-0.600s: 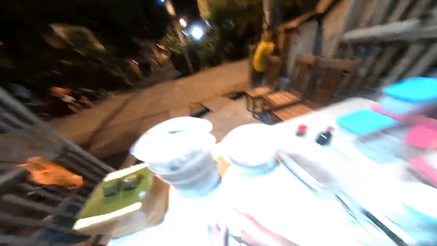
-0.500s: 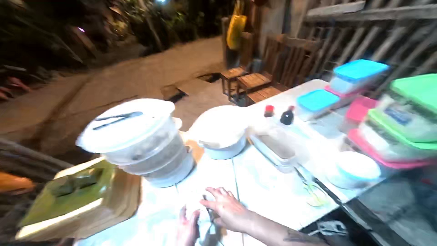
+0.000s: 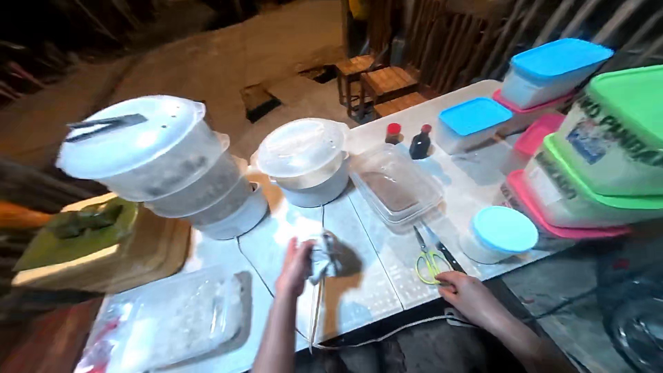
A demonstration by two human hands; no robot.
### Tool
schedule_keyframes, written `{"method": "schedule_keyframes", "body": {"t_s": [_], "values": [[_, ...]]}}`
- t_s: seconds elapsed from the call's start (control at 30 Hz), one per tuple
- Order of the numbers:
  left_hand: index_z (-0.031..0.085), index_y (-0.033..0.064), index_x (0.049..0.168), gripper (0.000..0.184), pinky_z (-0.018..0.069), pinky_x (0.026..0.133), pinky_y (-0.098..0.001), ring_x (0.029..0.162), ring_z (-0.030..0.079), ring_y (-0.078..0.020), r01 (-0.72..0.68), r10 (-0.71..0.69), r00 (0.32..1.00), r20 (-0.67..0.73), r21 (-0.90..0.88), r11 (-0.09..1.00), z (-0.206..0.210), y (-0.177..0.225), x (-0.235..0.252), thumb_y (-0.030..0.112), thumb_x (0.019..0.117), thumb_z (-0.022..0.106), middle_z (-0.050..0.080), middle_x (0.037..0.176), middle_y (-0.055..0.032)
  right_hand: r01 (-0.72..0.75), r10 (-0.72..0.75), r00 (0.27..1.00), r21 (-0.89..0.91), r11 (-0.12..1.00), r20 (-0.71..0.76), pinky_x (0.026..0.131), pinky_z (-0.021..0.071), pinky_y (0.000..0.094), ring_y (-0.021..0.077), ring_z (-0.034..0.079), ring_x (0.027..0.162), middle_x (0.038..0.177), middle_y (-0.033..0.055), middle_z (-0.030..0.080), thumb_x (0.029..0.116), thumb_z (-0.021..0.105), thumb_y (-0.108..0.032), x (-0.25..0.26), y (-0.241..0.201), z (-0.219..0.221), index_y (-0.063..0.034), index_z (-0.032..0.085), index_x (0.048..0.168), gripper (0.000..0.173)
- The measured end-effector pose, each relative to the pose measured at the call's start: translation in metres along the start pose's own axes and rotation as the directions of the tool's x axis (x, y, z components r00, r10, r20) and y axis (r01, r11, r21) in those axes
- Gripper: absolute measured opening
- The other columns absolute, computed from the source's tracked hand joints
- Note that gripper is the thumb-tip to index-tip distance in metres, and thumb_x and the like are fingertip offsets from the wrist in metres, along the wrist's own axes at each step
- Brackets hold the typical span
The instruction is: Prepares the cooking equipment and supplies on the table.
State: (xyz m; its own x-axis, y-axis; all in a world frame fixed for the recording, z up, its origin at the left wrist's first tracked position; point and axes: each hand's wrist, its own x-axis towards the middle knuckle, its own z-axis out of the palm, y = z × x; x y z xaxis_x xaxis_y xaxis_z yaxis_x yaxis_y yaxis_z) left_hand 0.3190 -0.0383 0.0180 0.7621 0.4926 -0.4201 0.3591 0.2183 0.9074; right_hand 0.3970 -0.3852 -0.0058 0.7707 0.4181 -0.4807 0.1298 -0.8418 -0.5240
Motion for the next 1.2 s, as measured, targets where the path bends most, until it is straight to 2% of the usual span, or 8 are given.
{"method": "schedule_keyframes", "body": {"t_s": [0.23,0.43,0.53,0.67,0.77,0.87,1.07,1.2], "values": [[0.032,0.0024,0.157,0.065,0.0441,0.108,-0.0561,0.132,0.053,-0.0417,0.037,-0.018,0.999,-0.042,0.496,0.868,0.020,-0.033,-0.036,0.036,0.1059,0.054,0.048,0.147,-0.0295,0.034,-0.044,0.995,0.110,0.993,0.087,0.105,0.0492,0.0443,0.0339,0.063,0.120,0.137,0.0236,0.060,0.1029,0.057,-0.011,-0.008,-0.021,0.010,0.0023,0.060,0.137,0.037],[0.042,-0.0087,0.148,0.069,0.0389,0.111,-0.0602,0.131,0.050,-0.0493,0.245,-0.107,0.964,-0.243,0.663,0.707,-0.027,-0.150,-0.086,0.015,0.0910,0.073,0.056,0.137,-0.0319,0.036,-0.094,0.916,0.155,0.987,0.390,0.107,0.0472,0.0500,0.0385,0.064,0.120,0.127,0.0269,0.066,0.1015,0.059,-0.008,-0.030,0.006,0.058,0.0072,0.063,0.130,0.033],[0.062,-0.0047,0.128,0.038,0.0474,0.097,-0.0616,0.110,0.064,-0.0423,0.190,-0.081,0.979,-0.189,0.687,0.701,-0.022,-0.170,-0.083,0.015,0.0961,0.067,0.070,0.112,-0.0240,0.139,-0.210,0.846,0.177,0.974,0.491,0.109,0.0457,0.0505,0.0380,0.064,0.119,0.125,0.0266,0.067,0.1009,0.060,-0.008,-0.036,-0.002,0.099,0.0072,0.066,0.126,0.030],[0.058,-0.0110,0.124,0.034,0.0532,0.083,-0.0406,0.087,0.064,-0.0208,-0.013,0.015,1.000,0.000,0.496,0.868,0.006,-0.152,-0.120,0.009,0.0970,0.062,0.067,0.098,-0.0185,0.127,-0.270,0.866,0.338,0.933,0.421,0.105,0.0476,0.0537,0.0394,0.065,0.116,0.122,0.0273,0.067,0.0968,0.064,-0.006,-0.054,-0.025,0.140,0.0063,0.065,0.127,0.032],[0.035,-0.0137,0.144,0.052,0.0529,0.093,-0.0303,0.107,0.063,-0.0124,0.081,-0.127,0.969,0.214,0.213,0.974,0.031,-0.157,-0.161,0.003,0.0981,0.054,0.061,0.125,-0.0206,0.078,-0.273,0.873,0.438,0.896,0.403,0.117,0.0360,0.0526,0.0414,0.049,0.136,0.145,0.0302,0.051,0.0905,0.073,-0.004,-0.067,-0.034,0.165,0.0070,0.048,0.146,0.061],[0.026,-0.0107,0.150,0.060,0.0532,0.098,-0.0327,0.113,0.064,-0.0149,0.168,-0.187,0.933,0.308,0.087,0.982,0.038,-0.160,-0.180,0.001,0.0968,0.051,0.056,0.137,-0.0212,0.047,-0.258,0.877,0.461,0.886,0.405,0.115,0.0369,0.0556,0.0418,0.051,0.134,0.140,0.0302,0.055,0.0887,0.076,-0.006,-0.085,-0.021,0.192,0.0078,0.055,0.137,0.055],[0.042,0.0089,0.140,0.039,0.0613,0.090,-0.0399,0.108,0.072,-0.0233,0.170,0.011,0.870,0.493,-0.321,0.932,0.032,-0.079,-0.170,0.013,0.1020,0.037,0.071,0.124,-0.0061,-0.070,-0.132,0.889,0.415,0.907,0.438,0.100,0.0456,0.0606,0.0439,0.064,0.109,0.111,0.0313,0.067,0.0992,0.066,-0.015,-0.126,0.054,0.252,0.0115,0.066,0.114,0.030],[0.068,0.0062,0.124,0.042,0.0628,0.086,-0.0314,0.104,0.074,-0.0172,0.111,0.230,0.856,0.464,-0.599,0.793,0.019,-0.020,-0.159,0.018,0.1078,0.031,0.076,0.113,-0.0082,-0.343,0.216,0.820,0.153,0.927,0.531,0.108,0.0413,0.0622,0.0464,0.057,0.125,0.129,0.0318,0.062,0.1047,0.056,-0.027,-0.178,0.114,0.265,0.0074,0.062,0.127,0.041]]}}
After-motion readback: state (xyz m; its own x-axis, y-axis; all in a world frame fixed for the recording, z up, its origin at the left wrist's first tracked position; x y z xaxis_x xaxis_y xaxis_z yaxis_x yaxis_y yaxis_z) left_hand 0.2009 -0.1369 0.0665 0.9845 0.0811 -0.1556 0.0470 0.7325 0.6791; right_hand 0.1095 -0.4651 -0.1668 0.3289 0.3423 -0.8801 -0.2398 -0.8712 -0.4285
